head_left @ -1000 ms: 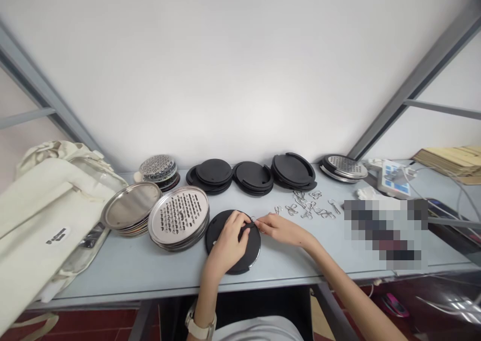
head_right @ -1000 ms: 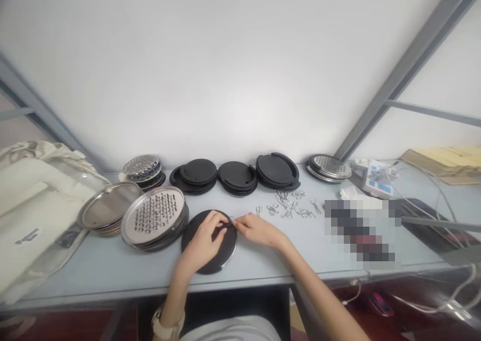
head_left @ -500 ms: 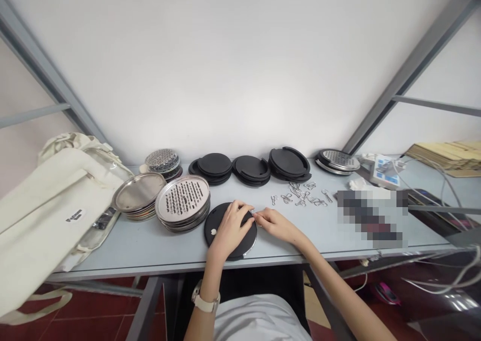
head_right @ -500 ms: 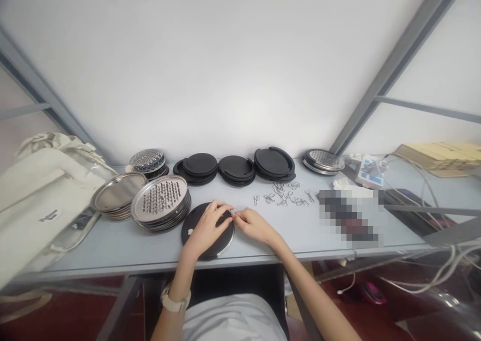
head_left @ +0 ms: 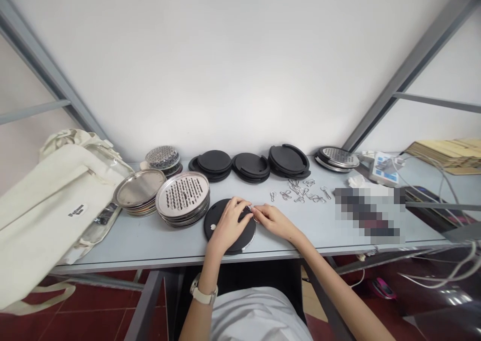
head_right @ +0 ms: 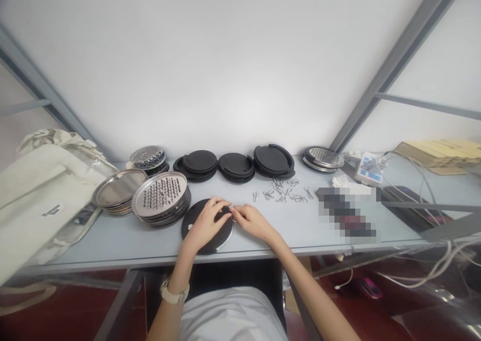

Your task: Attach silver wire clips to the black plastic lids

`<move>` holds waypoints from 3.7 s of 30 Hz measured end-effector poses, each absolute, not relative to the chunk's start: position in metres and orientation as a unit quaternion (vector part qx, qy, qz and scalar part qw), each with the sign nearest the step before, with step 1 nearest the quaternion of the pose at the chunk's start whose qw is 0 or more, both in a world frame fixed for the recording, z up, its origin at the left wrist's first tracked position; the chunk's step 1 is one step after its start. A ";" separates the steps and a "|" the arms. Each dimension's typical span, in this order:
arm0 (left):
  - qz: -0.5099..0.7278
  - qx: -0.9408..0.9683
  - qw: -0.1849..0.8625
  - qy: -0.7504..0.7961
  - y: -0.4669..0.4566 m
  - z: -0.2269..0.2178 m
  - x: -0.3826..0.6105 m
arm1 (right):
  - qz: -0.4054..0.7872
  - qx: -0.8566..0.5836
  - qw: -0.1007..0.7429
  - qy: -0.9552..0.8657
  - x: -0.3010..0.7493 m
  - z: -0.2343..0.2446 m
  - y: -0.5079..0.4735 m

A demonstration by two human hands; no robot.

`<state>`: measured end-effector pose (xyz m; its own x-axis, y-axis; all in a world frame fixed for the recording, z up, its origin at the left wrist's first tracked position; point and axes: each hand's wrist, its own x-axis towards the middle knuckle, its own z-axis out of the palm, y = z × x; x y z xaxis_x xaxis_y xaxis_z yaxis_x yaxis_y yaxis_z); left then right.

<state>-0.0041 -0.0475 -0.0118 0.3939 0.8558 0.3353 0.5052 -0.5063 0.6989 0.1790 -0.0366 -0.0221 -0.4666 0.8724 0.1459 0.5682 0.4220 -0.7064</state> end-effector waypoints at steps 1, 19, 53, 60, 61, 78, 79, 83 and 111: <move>0.348 0.795 0.253 0.428 -0.047 -0.012 -0.004 | 0.295 -0.446 0.255 -0.805 0.180 -0.022 -0.037; 0.337 0.801 0.243 0.431 -0.046 -0.013 -0.004 | 0.245 -0.432 0.250 -0.831 0.182 -0.025 -0.039; 0.355 0.791 0.287 0.406 -0.044 -0.014 -0.005 | 0.203 -0.417 0.260 -0.847 0.182 -0.026 -0.040; 0.351 0.793 0.290 0.406 -0.044 -0.014 -0.005 | 0.191 -0.417 0.260 -0.850 0.182 -0.027 -0.040; 0.350 0.793 0.290 0.405 -0.045 -0.014 -0.005 | 0.192 -0.415 0.260 -0.851 0.182 -0.026 -0.040; 0.332 0.800 0.280 0.414 -0.046 -0.011 -0.005 | 0.177 -0.422 0.254 -0.852 0.182 -0.027 -0.040; 0.331 0.800 0.276 0.418 -0.046 -0.011 -0.005 | 0.176 -0.424 0.253 -0.852 0.182 -0.027 -0.040; 0.330 0.800 0.263 0.427 -0.047 -0.010 -0.005 | 0.171 -0.423 0.255 -0.852 0.181 -0.027 -0.041; 0.346 0.800 0.270 0.410 -0.048 -0.003 -0.004 | 0.146 -0.414 0.263 -0.859 0.180 -0.030 -0.043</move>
<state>-0.0036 -0.0482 -0.0029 0.4254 0.8418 0.3323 0.4686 -0.5190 0.7149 0.1802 -0.0428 -0.0296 -0.5182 0.7888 0.3305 0.6349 0.6137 -0.4693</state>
